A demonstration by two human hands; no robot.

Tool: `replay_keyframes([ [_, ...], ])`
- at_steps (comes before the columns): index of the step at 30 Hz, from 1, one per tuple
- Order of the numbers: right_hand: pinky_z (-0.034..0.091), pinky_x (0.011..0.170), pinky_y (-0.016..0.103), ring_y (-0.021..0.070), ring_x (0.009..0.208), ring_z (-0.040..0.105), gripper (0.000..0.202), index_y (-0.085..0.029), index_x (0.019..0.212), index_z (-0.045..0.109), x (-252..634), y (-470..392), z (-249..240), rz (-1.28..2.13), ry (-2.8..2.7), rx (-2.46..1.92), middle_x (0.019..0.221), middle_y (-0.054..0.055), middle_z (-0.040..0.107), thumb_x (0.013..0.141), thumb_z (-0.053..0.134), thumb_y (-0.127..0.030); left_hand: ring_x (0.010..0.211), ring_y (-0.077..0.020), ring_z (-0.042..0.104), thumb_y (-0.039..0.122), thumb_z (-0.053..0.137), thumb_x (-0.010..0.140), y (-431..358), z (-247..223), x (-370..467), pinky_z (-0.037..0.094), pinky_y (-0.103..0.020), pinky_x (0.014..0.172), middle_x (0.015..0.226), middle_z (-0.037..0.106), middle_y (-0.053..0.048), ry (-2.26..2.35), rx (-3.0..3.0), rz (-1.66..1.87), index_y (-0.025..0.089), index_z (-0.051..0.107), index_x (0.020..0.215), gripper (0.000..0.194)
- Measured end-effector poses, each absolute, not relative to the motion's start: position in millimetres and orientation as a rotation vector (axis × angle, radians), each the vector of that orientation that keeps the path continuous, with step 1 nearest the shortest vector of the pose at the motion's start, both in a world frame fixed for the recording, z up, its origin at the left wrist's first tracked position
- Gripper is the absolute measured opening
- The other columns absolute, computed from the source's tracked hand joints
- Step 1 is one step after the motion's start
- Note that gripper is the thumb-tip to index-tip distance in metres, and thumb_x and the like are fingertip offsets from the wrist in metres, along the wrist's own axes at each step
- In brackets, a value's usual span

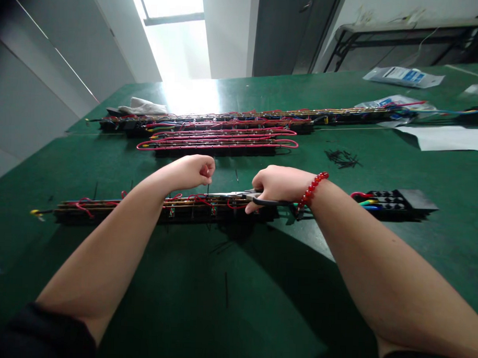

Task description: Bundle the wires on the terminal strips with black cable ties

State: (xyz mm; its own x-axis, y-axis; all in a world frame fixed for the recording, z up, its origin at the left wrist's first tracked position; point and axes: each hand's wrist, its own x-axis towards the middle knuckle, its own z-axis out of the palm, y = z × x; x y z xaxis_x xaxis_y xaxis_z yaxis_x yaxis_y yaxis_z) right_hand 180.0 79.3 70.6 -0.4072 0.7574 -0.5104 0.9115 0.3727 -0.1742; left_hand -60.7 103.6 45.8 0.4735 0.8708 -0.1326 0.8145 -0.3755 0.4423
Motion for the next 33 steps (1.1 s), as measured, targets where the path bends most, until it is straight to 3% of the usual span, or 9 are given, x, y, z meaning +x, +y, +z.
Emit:
replay_keyframes([
  [9, 0.036, 0.058, 0.031, 0.0204, 0.068, 0.061, 0.050, -0.022, 0.078, 0.069, 181.7, 81.2, 69.3, -0.684, 2.274, 1.443, 0.074, 0.004, 0.068, 0.067, 0.069, -0.071, 0.068, -0.0114, 0.050, 0.010, 0.061, 0.074, 103.6, 46.4, -60.8, 0.036, -0.026, 0.062, 0.072, 0.056, 0.003, 1.386, 2.266, 0.162, 0.020, 0.049, 0.072, 0.016],
  [33, 0.035, 0.058, 0.030, 0.0177, 0.067, 0.057, 0.052, -0.021, 0.078, 0.069, 190.2, 94.8, 56.0, -0.901, 2.242, 1.407, 0.071, 0.001, 0.066, 0.065, 0.071, -0.071, 0.065, -0.0112, 0.043, 0.012, 0.065, 0.072, 100.6, 56.5, -61.6, 0.032, -0.028, 0.060, 0.070, 0.051, 0.003, 1.441, 2.285, 0.130, 0.021, 0.046, 0.072, 0.021],
])
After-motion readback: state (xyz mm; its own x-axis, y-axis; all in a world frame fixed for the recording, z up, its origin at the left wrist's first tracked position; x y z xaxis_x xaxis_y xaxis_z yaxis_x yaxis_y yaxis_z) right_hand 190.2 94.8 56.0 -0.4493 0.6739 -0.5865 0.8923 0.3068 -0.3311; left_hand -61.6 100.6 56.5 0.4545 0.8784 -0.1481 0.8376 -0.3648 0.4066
